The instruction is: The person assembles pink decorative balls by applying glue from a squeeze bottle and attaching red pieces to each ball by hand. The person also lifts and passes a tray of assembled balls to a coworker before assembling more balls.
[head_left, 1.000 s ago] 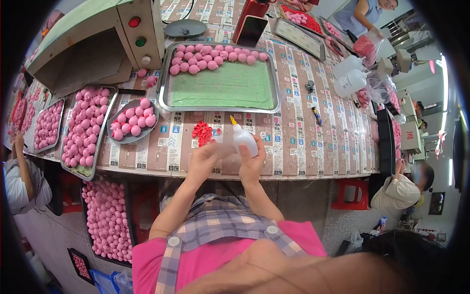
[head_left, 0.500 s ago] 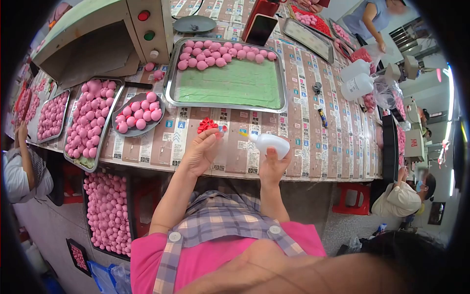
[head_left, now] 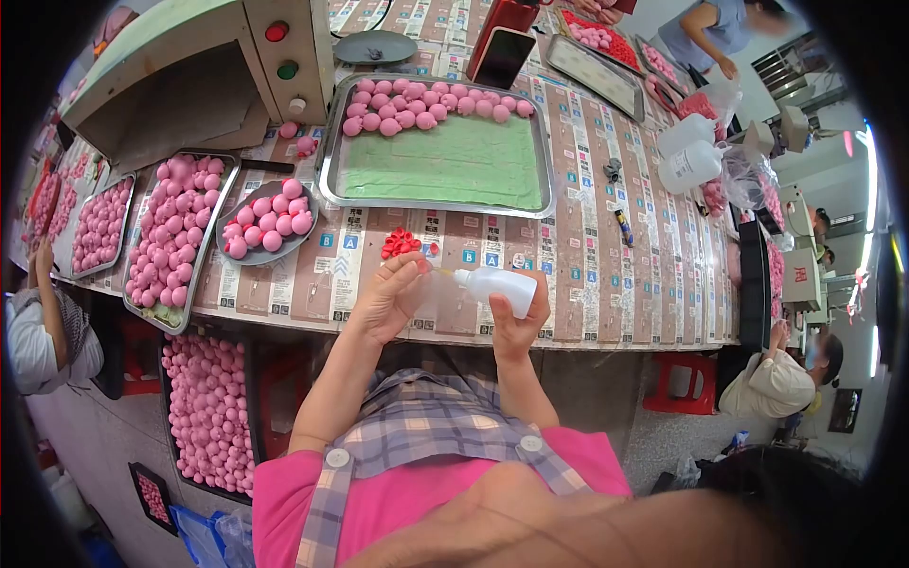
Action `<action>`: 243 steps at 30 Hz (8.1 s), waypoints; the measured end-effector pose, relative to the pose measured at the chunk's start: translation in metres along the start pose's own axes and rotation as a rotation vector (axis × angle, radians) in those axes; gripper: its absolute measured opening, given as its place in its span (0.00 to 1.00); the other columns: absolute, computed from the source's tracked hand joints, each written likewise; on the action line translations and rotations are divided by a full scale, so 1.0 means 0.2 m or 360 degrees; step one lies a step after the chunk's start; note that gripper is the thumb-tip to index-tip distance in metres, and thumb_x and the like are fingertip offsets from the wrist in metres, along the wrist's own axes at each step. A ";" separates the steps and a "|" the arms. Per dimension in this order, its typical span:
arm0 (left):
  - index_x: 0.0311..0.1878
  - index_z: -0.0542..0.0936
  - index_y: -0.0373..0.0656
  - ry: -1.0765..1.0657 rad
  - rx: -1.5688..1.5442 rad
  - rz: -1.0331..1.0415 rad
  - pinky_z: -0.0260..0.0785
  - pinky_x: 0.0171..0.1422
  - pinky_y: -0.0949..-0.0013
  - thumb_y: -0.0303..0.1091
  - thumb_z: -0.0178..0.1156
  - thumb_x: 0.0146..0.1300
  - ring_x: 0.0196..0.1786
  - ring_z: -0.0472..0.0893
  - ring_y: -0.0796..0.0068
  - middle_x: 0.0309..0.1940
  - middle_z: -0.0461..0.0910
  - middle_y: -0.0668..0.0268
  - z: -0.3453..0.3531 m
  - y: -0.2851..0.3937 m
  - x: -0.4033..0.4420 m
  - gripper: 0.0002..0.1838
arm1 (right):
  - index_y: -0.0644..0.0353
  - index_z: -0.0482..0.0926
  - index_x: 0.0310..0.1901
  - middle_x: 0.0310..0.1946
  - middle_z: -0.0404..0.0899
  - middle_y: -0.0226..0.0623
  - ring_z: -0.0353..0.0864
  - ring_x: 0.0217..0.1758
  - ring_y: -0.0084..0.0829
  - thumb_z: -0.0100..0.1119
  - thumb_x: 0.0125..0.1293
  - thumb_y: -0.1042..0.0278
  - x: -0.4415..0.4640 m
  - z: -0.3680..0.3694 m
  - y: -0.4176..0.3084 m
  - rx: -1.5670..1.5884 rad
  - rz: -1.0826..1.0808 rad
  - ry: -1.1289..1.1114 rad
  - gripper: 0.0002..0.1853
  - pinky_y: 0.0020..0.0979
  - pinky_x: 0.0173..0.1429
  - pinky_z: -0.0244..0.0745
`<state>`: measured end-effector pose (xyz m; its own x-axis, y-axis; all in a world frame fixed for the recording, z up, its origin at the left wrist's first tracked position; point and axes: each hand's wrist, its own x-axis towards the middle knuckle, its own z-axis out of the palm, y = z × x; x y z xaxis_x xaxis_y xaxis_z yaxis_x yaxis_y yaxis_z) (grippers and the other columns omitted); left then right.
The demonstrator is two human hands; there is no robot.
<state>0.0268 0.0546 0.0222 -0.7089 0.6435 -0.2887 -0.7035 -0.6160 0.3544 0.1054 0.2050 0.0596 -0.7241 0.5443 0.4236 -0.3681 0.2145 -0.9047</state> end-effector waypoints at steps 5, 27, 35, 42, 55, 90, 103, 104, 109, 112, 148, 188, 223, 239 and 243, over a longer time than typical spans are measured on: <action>0.40 0.76 0.42 0.0020 0.0030 0.0001 0.70 0.46 0.77 0.29 0.61 0.53 0.40 0.76 0.79 0.35 0.78 0.68 0.00 0.00 0.00 0.10 | 0.62 0.69 0.35 0.28 0.68 0.28 0.66 0.30 0.18 0.65 0.51 0.59 0.00 0.00 -0.01 -0.0053 0.0010 -0.0033 0.18 0.19 0.34 0.62; 0.37 0.77 0.43 -0.0034 0.0016 -0.0003 0.69 0.45 0.76 0.28 0.60 0.53 0.38 0.76 0.80 0.33 0.77 0.70 0.00 -0.01 0.00 0.08 | 0.62 0.70 0.34 0.26 0.73 0.33 0.72 0.26 0.19 0.66 0.49 0.64 0.02 -0.01 0.01 -0.0141 -0.0058 -0.0091 0.16 0.20 0.30 0.66; 0.38 0.76 0.43 0.0001 -0.0039 0.0008 0.70 0.44 0.77 0.28 0.60 0.54 0.38 0.77 0.80 0.33 0.78 0.68 0.00 -0.01 0.00 0.08 | 0.61 0.69 0.34 0.27 0.71 0.30 0.69 0.28 0.18 0.65 0.51 0.62 0.01 -0.03 0.00 -0.0056 0.0068 -0.0077 0.16 0.19 0.32 0.65; 0.41 0.75 0.43 -0.0013 -0.0087 0.0040 0.74 0.39 0.77 0.27 0.58 0.55 0.36 0.78 0.79 0.33 0.77 0.67 -0.04 0.01 0.01 0.10 | 0.67 0.69 0.42 0.38 0.75 0.38 0.75 0.36 0.23 0.63 0.53 0.62 0.16 -0.23 0.18 0.0395 0.0308 0.0401 0.20 0.22 0.33 0.69; 0.43 0.74 0.40 0.0093 -0.0098 0.0163 0.76 0.38 0.78 0.26 0.55 0.57 0.35 0.79 0.77 0.31 0.78 0.65 -0.01 0.06 0.01 0.09 | 0.65 0.71 0.45 0.37 0.76 0.36 0.76 0.37 0.25 0.57 0.57 0.68 0.43 -0.74 0.48 0.0165 0.0590 0.0499 0.15 0.25 0.39 0.72; 0.43 0.73 0.38 0.0069 -0.0094 0.0219 0.76 0.38 0.77 0.26 0.55 0.58 0.35 0.79 0.77 0.32 0.78 0.64 -0.03 0.10 0.02 0.09 | 0.68 0.59 0.52 0.44 0.70 0.44 0.71 0.48 0.34 0.60 0.50 0.77 0.57 -0.75 0.52 -0.1343 -0.0286 0.0543 0.28 0.33 0.54 0.65; 0.42 0.74 0.40 0.0054 -0.0101 0.0184 0.76 0.39 0.76 0.26 0.55 0.57 0.36 0.79 0.77 0.32 0.78 0.65 -0.05 0.09 0.02 0.09 | 0.58 0.72 0.41 0.38 0.72 0.45 0.75 0.40 0.42 0.54 0.52 0.71 1.34 0.03 0.74 -0.1889 -0.0364 -0.0339 0.12 0.38 0.42 0.71; 0.42 0.73 0.40 0.0072 -0.0098 0.0185 0.76 0.39 0.76 0.26 0.55 0.57 0.35 0.79 0.76 0.32 0.78 0.65 -0.05 0.09 0.01 0.09 | 0.58 0.72 0.41 0.37 0.71 0.45 0.75 0.39 0.43 0.53 0.52 0.71 1.36 0.06 0.76 -0.2005 -0.0359 -0.0359 0.12 0.39 0.41 0.71; 0.41 0.73 0.41 0.0116 -0.0123 0.0211 0.76 0.38 0.75 0.25 0.55 0.57 0.35 0.79 0.75 0.32 0.78 0.65 -0.07 0.11 0.02 0.08 | 0.57 0.72 0.41 0.36 0.71 0.44 0.75 0.38 0.42 0.54 0.52 0.70 1.39 0.07 0.78 -0.2049 -0.0392 -0.0320 0.13 0.39 0.40 0.71; 0.40 0.74 0.41 0.0076 -0.0112 0.0208 0.76 0.38 0.75 0.25 0.55 0.57 0.36 0.79 0.75 0.32 0.78 0.65 -0.07 0.11 0.04 0.08 | 0.55 0.73 0.44 0.34 0.72 0.39 0.76 0.36 0.34 0.56 0.53 0.69 1.27 0.01 0.55 -0.1386 -0.0375 -0.0170 0.14 0.32 0.40 0.71; 0.38 0.77 0.37 -0.0008 0.1090 0.0526 0.65 0.47 0.77 0.22 0.57 0.54 0.40 0.74 0.81 0.34 0.77 0.69 0.06 -0.04 -0.03 0.08 | 0.63 0.74 0.44 0.42 0.72 0.38 0.73 0.45 0.26 0.58 0.52 0.79 0.03 0.04 0.06 -0.0083 0.0220 -0.0698 0.15 0.25 0.48 0.72; 0.42 0.75 0.39 -0.0040 0.2322 0.1357 0.64 0.51 0.65 0.30 0.66 0.39 0.47 0.71 0.60 0.42 0.73 0.59 0.14 -0.05 -0.03 0.22 | 0.61 0.70 0.46 0.37 0.76 0.41 0.76 0.41 0.31 0.46 0.63 0.54 -0.09 0.12 0.11 0.1814 0.1724 -0.0385 0.19 0.31 0.48 0.71; 0.38 0.75 0.42 0.1414 0.3043 0.1910 0.54 0.58 0.61 0.36 0.64 0.42 0.53 0.65 0.59 0.45 0.70 0.61 -0.21 0.77 -0.03 0.18 | 0.62 0.70 0.44 0.40 0.74 0.35 0.72 0.43 0.22 0.55 0.55 0.76 -0.02 -0.03 0.23 0.0082 0.0486 -0.0435 0.14 0.22 0.43 0.67; 0.52 0.69 0.39 0.0940 0.2583 0.2213 0.52 0.62 0.64 0.38 0.62 0.47 0.58 0.63 0.59 0.54 0.66 0.57 0.11 0.80 -0.10 0.27 | 0.63 0.73 0.41 0.33 0.77 0.33 0.74 0.35 0.20 0.55 0.56 0.74 -0.06 -0.04 0.26 -0.0078 0.0565 -0.0447 0.11 0.22 0.42 0.68; 0.64 0.49 0.37 -0.0196 0.1498 0.2447 0.45 0.66 0.62 0.27 0.57 0.51 0.65 0.54 0.57 0.63 0.51 0.51 0.63 0.50 -0.30 0.38 | 0.63 0.76 0.36 0.32 0.77 0.35 0.75 0.31 0.23 0.55 0.56 0.72 0.03 0.01 0.22 -0.0585 0.0384 -0.0607 0.07 0.22 0.36 0.69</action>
<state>0.0055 0.0127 0.1873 -0.5917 -0.1390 0.7941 0.8001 -0.2222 0.5572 0.0838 0.2162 0.0227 -0.9463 0.2970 0.1280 0.0110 0.4251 -0.9051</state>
